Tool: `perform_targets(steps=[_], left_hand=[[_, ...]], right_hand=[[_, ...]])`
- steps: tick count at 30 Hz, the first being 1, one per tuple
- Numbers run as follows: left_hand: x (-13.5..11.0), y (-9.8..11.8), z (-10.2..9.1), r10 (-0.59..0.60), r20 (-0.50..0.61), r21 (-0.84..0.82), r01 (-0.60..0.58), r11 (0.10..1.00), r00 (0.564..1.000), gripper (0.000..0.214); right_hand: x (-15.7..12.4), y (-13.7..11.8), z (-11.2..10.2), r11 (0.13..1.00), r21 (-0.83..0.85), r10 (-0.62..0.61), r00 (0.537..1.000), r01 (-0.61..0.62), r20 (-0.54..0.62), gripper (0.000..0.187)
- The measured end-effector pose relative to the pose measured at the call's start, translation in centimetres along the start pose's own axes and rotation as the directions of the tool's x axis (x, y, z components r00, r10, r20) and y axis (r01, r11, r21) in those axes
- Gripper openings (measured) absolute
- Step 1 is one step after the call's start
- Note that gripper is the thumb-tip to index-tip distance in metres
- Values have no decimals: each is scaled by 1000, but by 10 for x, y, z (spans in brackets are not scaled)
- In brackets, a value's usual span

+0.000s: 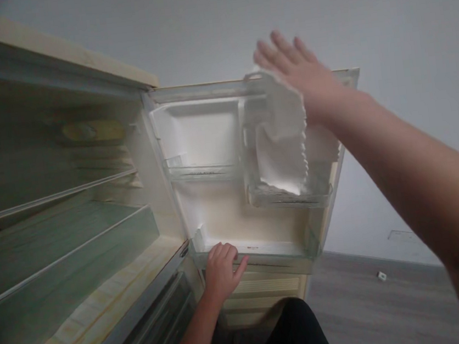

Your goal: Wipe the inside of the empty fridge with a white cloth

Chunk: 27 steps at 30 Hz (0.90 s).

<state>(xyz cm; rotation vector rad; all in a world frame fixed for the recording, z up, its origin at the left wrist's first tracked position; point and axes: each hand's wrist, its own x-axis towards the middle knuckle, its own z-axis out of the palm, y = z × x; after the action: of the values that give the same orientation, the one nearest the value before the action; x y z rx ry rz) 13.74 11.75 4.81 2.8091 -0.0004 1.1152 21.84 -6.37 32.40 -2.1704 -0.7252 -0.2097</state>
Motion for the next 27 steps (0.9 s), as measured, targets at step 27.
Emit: perform_targets(steps=[27], left_hand=[[-7,-5,-7,-5,-56,29,7,1000,998,23]], right_hand=[[62,-71,-73,734,-590,-591,744,336,-311,30]])
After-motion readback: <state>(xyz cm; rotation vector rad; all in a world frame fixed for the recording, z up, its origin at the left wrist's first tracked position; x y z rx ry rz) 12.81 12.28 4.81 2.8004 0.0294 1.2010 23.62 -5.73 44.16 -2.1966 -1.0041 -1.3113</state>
